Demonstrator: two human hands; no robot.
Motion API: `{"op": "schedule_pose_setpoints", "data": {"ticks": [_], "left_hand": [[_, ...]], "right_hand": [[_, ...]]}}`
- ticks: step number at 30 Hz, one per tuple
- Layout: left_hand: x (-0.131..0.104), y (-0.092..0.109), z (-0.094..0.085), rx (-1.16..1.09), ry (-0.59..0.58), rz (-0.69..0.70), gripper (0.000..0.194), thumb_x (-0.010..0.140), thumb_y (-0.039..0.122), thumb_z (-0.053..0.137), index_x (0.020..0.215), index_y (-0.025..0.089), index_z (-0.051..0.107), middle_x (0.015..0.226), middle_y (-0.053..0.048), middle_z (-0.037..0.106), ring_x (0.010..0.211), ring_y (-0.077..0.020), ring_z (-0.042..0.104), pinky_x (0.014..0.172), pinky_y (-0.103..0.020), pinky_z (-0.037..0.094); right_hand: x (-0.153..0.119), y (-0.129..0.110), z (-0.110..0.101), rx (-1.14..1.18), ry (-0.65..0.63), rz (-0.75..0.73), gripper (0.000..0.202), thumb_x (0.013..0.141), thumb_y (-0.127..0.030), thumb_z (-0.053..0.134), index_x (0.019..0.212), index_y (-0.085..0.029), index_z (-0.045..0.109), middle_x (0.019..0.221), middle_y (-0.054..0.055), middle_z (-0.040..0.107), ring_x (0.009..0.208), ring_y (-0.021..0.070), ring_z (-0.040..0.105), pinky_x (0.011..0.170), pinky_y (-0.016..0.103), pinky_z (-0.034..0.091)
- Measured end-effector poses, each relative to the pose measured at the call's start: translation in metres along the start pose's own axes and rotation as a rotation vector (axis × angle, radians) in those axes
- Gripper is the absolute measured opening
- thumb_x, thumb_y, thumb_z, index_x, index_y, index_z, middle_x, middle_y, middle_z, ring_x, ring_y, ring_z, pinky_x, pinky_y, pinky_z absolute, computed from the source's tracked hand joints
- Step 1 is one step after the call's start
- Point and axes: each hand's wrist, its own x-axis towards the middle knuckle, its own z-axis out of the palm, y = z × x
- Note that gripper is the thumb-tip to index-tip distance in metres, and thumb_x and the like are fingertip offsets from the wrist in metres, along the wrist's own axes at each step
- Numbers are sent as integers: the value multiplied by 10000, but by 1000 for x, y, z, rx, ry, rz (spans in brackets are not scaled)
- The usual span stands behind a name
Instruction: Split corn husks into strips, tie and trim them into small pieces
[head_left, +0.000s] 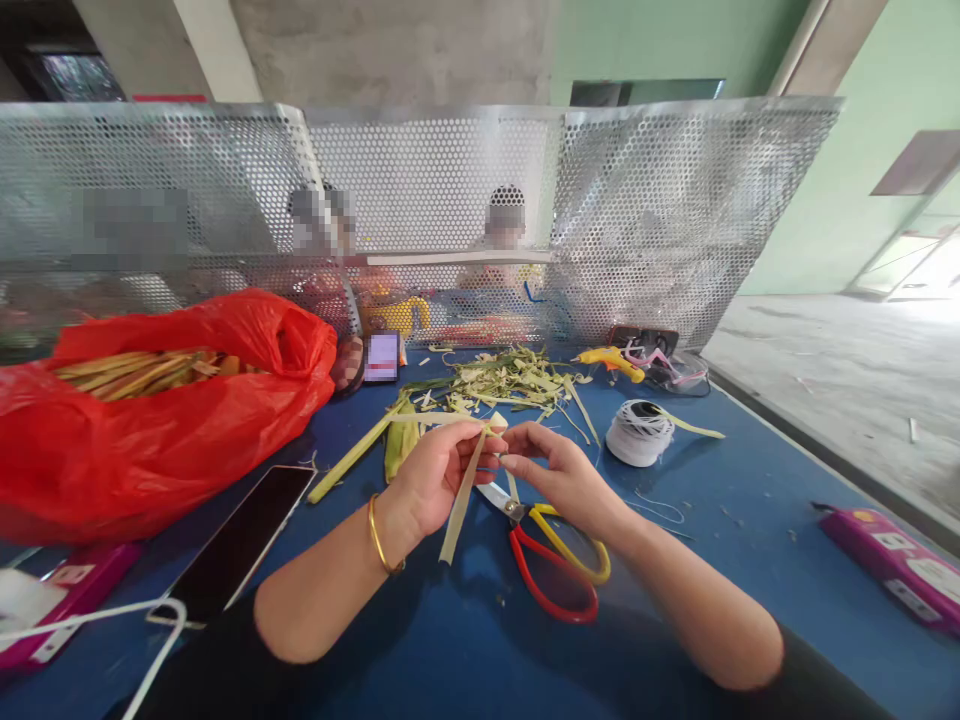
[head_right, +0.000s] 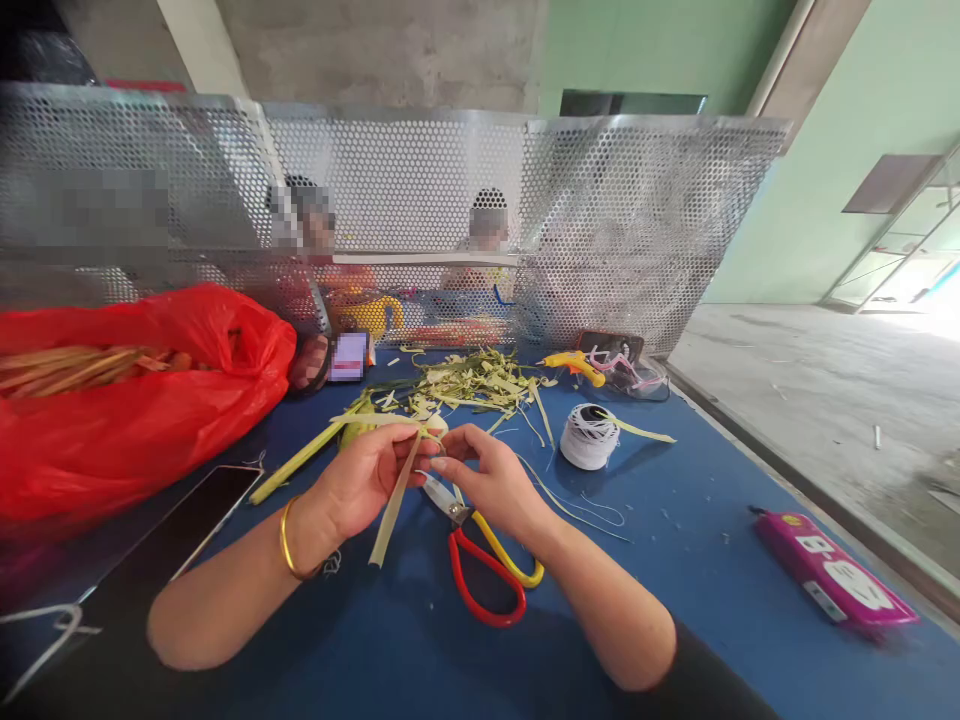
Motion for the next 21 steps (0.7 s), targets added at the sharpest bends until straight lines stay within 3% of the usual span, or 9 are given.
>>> {"op": "schedule_pose_setpoints", "data": {"ticks": [4,9,12,15,21], "left_hand": [[1,0,0,-5,15,-25,188,831,159,543,766,110,713,590,-40,683,505,-99,610,447,-180,429],[1,3,-2,17,1,-41,137,822,161,590,782,113,712,621,-35,688,475,-75,578,424,-168,401],[1,4,-3,72,-13,3,123,814,165,606,761,121,708,657,-45,699,489,-85,590,431,-176,412],[3,2,-3,166,3,81,100,788,171,634,735,119,700,665,-55,699,482,-99,592,429,-191,416],[7,-8,-4,367,61,303,104,711,228,691,693,125,698,678,-44,690,517,-125,609,424,-203,407]], "right_hand": [[2,1,0,71,-65,26,193,758,-367,612,806,-185,574,784,10,635,754,152,581,723,300,457],[3,5,3,229,-51,45,215,726,-353,641,837,-199,540,774,2,644,727,149,620,704,288,487],[1,4,1,57,69,29,179,795,-371,551,762,-196,541,626,-26,577,538,114,541,542,243,430],[-3,-1,-2,-204,174,-53,210,835,-343,501,691,-193,527,542,-47,477,487,92,425,476,216,328],[-10,-6,1,-421,187,-169,218,877,-285,460,685,-190,496,536,-52,433,497,87,362,477,205,279]]}}
